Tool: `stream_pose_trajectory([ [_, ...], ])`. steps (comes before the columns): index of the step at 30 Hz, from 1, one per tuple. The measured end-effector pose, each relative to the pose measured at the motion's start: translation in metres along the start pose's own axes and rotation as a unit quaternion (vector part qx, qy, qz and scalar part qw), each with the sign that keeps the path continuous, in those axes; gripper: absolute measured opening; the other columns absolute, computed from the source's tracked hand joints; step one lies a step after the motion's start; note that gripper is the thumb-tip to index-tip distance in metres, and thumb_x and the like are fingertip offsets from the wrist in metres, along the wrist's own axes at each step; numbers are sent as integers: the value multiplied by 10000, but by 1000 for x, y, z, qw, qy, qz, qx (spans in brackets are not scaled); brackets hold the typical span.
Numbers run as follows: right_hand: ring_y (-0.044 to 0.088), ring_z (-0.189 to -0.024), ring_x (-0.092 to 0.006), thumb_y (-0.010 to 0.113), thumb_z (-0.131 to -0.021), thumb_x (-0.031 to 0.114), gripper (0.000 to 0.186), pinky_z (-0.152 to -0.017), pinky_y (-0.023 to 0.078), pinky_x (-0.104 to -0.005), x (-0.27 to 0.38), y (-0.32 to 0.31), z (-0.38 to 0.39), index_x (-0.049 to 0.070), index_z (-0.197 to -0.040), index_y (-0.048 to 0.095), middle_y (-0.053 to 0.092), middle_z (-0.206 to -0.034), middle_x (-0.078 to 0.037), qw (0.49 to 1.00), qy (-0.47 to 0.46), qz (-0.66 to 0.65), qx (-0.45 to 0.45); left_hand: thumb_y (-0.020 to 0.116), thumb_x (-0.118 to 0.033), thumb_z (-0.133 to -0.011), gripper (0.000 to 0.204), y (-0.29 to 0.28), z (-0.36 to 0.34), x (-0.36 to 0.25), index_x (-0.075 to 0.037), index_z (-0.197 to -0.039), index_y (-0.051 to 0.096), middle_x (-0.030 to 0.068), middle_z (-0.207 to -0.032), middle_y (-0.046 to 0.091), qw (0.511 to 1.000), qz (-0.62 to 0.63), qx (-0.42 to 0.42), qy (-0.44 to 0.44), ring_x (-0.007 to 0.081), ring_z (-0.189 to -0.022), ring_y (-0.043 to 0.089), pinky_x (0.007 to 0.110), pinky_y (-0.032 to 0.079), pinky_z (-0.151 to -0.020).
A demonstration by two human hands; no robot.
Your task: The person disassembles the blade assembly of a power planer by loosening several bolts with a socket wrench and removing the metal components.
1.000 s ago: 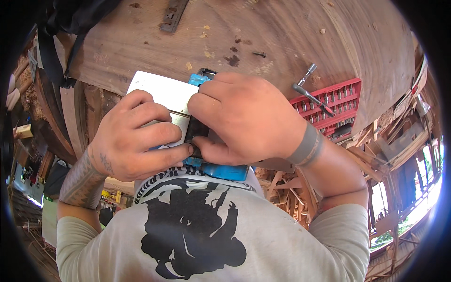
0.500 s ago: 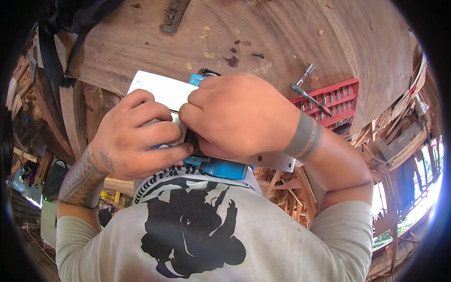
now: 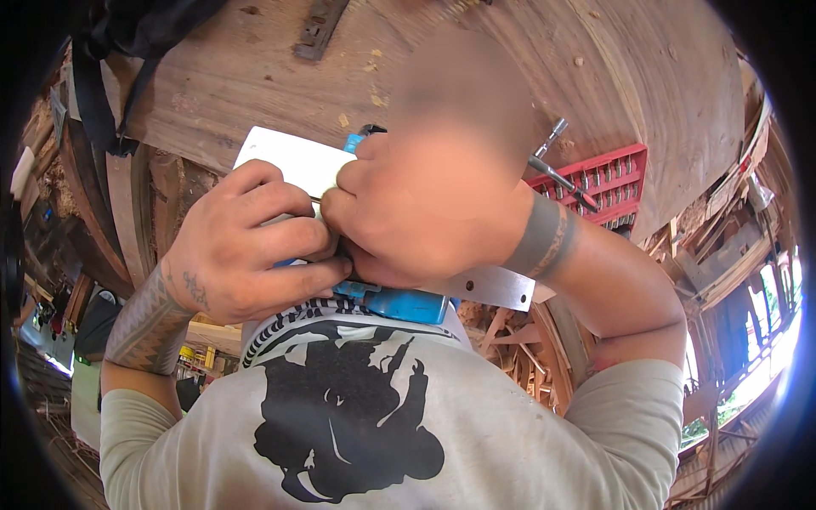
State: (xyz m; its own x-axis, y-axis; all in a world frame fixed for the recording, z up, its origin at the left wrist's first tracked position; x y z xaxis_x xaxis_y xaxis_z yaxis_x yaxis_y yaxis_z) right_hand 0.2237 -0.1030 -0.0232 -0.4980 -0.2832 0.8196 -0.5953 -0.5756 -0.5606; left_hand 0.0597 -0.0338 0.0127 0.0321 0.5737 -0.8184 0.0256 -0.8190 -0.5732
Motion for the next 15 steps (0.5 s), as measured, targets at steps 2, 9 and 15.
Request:
stream_pose_trajectory([
  [2, 664, -770, -286, 853, -731, 275, 287, -666, 548, -436, -1, -3, -1, 112, -860, 656, 632, -828, -41, 998, -11, -34, -42, 808, -269, -722, 326, 0, -1, 0, -176, -1035, 819, -24, -991, 654, 1000, 6, -4, 4, 224, -963, 663, 425, 515, -822],
  [9, 729, -778, -335, 793, -795, 327, 249, -657, 589, -487, -8, -4, -4, 96, -796, 699, 706, -780, -80, 999, -9, -41, -12, 808, -267, -729, 327, -1, -1, 2, -174, -1042, 813, -21, -1000, 653, 1000, 13, -6, 0, 231, -972, 664, 428, 516, -824],
  [15, 667, -753, -301, 838, -766, 280, 271, -663, 547, -454, -6, 4, -3, 106, -856, 650, 645, -829, -52, 998, -5, -24, 54, 811, -267, -724, 328, 0, 0, -1, -184, -1042, 814, -23, -1007, 654, 1000, 5, 0, -4, 231, -975, 658, 425, 517, -822],
])
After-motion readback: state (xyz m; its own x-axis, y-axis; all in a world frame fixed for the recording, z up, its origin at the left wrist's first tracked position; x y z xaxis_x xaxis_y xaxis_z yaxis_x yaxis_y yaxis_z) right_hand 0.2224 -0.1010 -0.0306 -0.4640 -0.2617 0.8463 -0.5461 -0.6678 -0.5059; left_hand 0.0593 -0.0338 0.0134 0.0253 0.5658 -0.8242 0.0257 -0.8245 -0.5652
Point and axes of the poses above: each hand's wrist, its own z-axis away from the middle knuckle, its own y-axis out of the palm, x = y × z, the point moved 5 cm from there along -z, towards the middle knuckle
